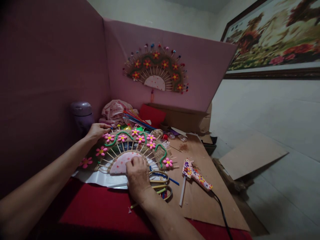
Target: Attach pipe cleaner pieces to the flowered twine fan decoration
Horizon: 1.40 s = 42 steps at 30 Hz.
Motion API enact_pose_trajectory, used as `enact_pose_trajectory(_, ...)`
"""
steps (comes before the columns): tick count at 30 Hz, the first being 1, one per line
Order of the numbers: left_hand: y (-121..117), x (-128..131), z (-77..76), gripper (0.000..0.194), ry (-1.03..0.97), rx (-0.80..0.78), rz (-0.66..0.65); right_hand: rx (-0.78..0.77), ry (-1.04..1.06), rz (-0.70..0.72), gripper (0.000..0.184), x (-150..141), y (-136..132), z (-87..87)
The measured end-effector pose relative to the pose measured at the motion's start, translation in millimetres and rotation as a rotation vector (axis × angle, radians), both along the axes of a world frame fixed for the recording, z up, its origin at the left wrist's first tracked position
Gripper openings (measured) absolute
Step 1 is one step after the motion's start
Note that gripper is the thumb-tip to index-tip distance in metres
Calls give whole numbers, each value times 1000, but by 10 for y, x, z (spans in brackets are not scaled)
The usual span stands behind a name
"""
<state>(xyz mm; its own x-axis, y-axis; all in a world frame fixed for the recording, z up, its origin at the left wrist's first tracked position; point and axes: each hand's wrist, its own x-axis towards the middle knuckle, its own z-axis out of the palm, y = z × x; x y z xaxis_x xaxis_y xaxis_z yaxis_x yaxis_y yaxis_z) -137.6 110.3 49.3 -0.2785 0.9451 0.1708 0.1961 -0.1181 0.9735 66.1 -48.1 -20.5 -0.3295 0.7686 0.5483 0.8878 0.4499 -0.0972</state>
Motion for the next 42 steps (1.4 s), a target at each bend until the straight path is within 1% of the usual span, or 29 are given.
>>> enact_pose_trajectory(6,-25,-13,-7,18,7,-11,-12,-16,-3,1,8,3,-10,7)
enact_pose_trajectory(19,-99,32,46,18,2,-14,-7,-12,8,9,8,4,5,-14)
enact_pose_trajectory(35,-105,40,50,18,9,-19,-10,-40,7,13,10,9,-5,-2)
enact_pose_trajectory(42,-100,31,47,22,27,-22,-20,-30,1,13,9,12,4,-3)
